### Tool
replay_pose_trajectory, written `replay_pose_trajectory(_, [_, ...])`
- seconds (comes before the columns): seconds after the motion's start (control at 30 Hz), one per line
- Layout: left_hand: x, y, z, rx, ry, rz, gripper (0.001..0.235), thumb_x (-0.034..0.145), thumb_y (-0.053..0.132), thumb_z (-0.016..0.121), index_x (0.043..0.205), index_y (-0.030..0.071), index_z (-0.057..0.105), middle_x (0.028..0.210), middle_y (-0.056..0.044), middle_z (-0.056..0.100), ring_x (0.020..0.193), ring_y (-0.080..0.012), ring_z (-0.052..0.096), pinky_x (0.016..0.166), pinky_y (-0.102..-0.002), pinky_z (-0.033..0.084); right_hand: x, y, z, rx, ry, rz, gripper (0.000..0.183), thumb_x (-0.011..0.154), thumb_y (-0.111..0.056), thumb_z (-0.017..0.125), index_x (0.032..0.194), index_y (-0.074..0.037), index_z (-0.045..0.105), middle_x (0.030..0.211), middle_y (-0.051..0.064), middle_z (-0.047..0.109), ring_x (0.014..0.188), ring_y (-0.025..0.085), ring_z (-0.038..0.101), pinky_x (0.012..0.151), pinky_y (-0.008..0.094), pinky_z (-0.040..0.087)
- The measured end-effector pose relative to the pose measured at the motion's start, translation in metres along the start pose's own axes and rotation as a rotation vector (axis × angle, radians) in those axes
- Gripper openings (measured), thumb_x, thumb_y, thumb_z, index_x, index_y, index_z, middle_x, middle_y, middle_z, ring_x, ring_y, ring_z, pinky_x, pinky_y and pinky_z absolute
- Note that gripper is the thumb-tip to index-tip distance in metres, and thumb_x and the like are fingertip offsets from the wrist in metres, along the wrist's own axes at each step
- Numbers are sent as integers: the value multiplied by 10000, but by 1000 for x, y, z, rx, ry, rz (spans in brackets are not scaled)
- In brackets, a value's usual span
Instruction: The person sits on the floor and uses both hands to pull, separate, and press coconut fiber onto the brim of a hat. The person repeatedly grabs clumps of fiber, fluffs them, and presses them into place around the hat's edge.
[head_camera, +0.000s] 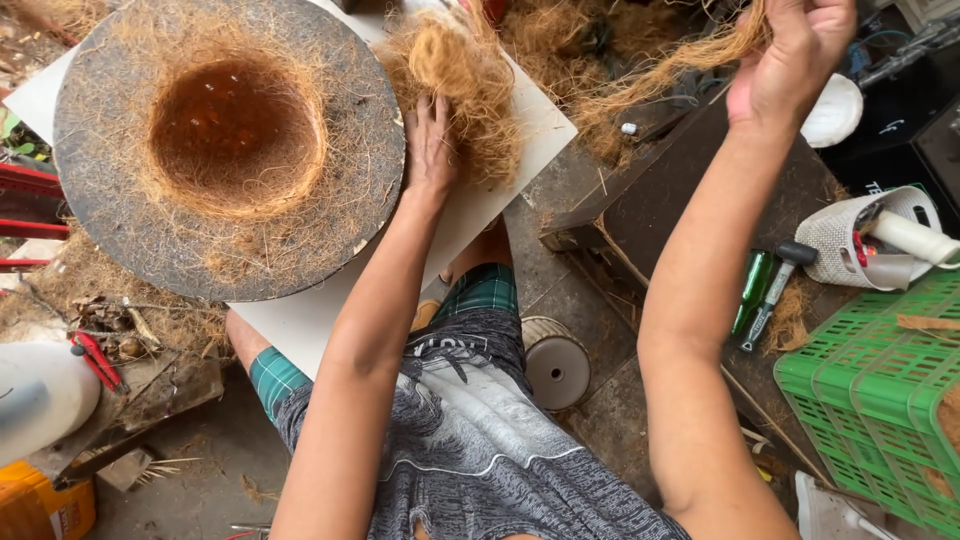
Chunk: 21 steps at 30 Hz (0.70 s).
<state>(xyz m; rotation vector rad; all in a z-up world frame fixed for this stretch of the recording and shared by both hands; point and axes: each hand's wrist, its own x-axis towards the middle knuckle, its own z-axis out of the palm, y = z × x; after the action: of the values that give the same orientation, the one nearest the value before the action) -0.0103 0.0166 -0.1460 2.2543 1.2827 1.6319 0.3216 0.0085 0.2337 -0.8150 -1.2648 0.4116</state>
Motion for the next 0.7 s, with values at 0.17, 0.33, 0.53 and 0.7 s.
replay_pose_trajectory(0.17, [124,139,-91,473,-632,-498,1125,762,270,671,1577,113,-88,1666,-165,-34,1535,-361,84,1241,-530,240,-31,-31,28,253,-28,396,226,968,-98,745,1129,-77,590,982,119,626,732,169,537,661,264,443])
replay_pose_trajectory(0.33, [130,189,-154,64,-392,-408,971,899,492,628,1601,145,54,1668,-157,13,1553,-380,125,1230,-643,209,-87,-38,79,398,-124,518,388,924,-122,757,1247,-63,552,920,77,607,716,191,564,662,309,505])
replay_pose_trajectory(0.53, [140,217,-259,-941,-6,-795,577,883,384,736,1346,97,544,1316,-99,568,1223,-204,529,1034,-404,462,-169,-44,164,481,-411,610,245,925,-117,714,1039,-77,501,809,130,611,643,226,639,576,333,507])
replay_pose_trajectory(0.7, [80,166,-280,-1106,373,-866,351,879,151,821,1191,70,682,968,-123,736,828,-201,724,757,-399,635,-192,-104,244,249,-626,428,187,919,-49,779,993,-10,611,890,120,621,779,138,636,650,326,583])
